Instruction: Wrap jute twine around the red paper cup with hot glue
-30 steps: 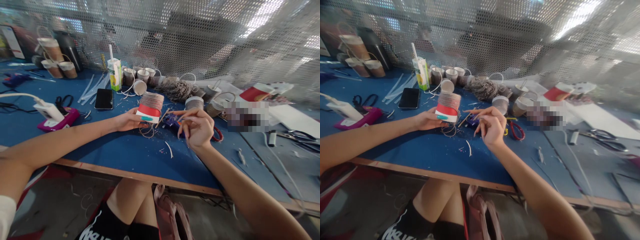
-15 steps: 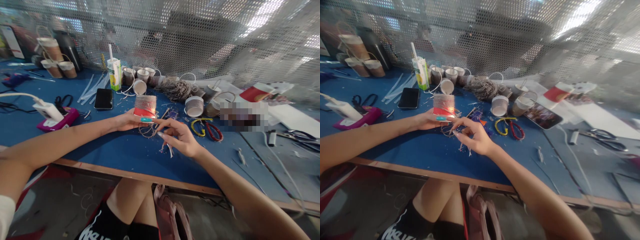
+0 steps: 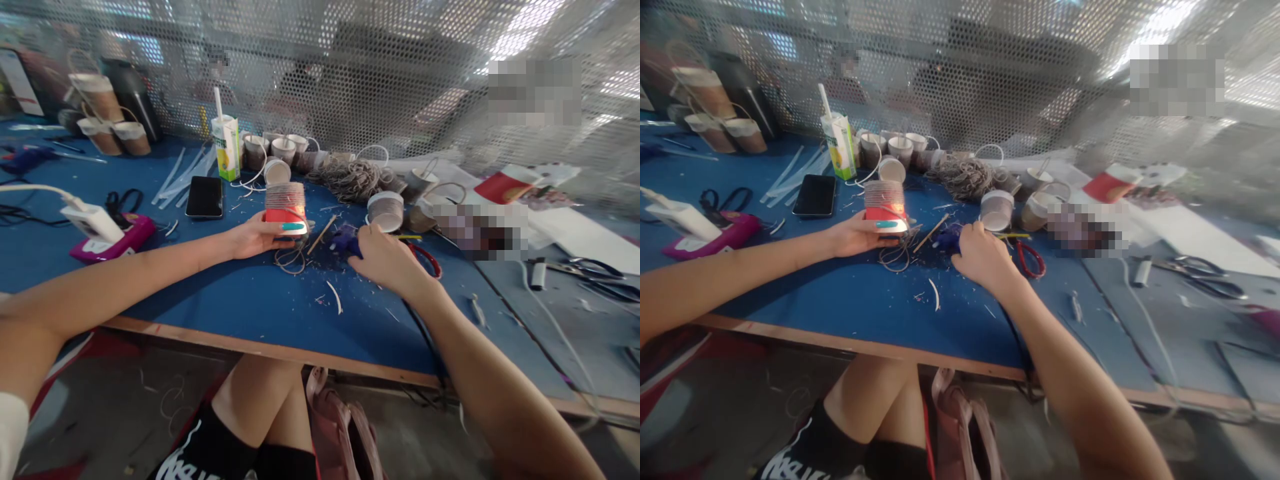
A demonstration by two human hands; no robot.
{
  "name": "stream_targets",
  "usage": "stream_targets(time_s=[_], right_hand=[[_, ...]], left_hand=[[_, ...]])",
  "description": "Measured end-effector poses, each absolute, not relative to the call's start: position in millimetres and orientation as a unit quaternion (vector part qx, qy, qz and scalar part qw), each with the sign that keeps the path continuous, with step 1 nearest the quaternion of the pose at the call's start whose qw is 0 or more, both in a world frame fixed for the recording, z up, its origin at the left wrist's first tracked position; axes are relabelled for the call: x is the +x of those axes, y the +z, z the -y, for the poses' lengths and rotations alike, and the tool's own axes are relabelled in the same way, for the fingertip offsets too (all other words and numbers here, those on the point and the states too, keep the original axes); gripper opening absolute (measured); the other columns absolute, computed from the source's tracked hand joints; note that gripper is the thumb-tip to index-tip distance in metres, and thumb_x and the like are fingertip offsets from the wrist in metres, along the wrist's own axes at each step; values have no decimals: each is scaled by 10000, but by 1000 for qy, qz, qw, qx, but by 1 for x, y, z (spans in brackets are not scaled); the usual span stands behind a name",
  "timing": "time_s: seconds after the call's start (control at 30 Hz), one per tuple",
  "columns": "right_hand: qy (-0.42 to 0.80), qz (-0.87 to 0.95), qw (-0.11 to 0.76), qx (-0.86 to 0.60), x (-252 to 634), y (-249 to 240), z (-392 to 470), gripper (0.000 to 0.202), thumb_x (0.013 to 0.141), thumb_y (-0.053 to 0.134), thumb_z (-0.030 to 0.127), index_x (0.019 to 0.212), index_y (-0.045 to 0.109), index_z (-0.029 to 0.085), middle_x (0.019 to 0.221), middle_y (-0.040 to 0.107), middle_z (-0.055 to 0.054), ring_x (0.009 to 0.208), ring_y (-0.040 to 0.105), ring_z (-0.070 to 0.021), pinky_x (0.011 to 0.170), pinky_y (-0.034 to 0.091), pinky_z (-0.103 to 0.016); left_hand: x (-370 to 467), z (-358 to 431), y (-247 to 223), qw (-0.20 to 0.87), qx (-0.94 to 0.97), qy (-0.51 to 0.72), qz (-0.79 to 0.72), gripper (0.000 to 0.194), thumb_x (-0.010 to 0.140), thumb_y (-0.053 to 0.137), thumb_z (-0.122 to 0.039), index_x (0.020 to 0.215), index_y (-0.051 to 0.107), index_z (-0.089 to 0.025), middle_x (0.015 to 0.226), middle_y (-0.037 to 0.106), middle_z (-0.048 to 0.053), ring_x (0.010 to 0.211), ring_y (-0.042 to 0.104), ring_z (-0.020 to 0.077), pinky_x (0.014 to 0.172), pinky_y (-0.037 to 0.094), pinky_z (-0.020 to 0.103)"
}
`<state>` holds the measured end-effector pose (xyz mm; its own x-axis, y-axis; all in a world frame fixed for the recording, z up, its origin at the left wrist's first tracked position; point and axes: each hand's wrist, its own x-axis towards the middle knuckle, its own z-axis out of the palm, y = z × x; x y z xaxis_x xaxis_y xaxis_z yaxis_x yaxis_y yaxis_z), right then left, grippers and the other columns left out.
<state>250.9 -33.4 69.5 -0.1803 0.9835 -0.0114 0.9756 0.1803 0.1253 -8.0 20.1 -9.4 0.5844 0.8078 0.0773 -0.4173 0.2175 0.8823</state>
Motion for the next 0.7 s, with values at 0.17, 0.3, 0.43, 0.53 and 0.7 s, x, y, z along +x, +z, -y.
stream_targets(time_s=[0.17,0.3,0.43,0.53,0.7], right_hand=[[-136,-676,-274,671,268,70,17,50,662,594,216,710,583,218,560,592,-76,568,636,-276,569,507,-404],[-416,-580,-465,524,265,72,23,150,544,574,379,559,456,289,384,501,-13,316,467,-190,334,380,-339],[-502,-605,-438,436,251,72,40,288,633,602,528,571,555,251,380,532,-14,255,437,-159,260,291,-294],[-491,-647,-426,398,248,68,47,306,721,734,494,627,636,219,380,532,18,254,447,-137,264,329,-271],[-415,-675,-453,409,249,61,53,372,793,822,441,575,616,220,405,525,27,309,462,-106,343,457,-267]], left_hand=[[-8,-18,-7,764,450,411,-214,486,666,940,-201,1113,755,-160,1119,811,92,1030,764,224,976,604,393],[-6,-17,-7,763,432,428,-218,456,675,942,-199,1090,759,-150,1099,816,93,1033,773,224,985,602,377],[-5,-20,-12,758,429,437,-223,460,662,967,-250,1057,753,-151,1023,820,89,961,780,222,962,606,384],[-5,-22,-15,759,445,425,-213,489,681,966,-318,1085,746,-151,1053,812,104,985,770,236,992,596,420],[-6,-22,-15,753,485,399,-193,577,675,977,-390,1151,737,-170,1130,798,103,1062,756,246,1011,594,419]])
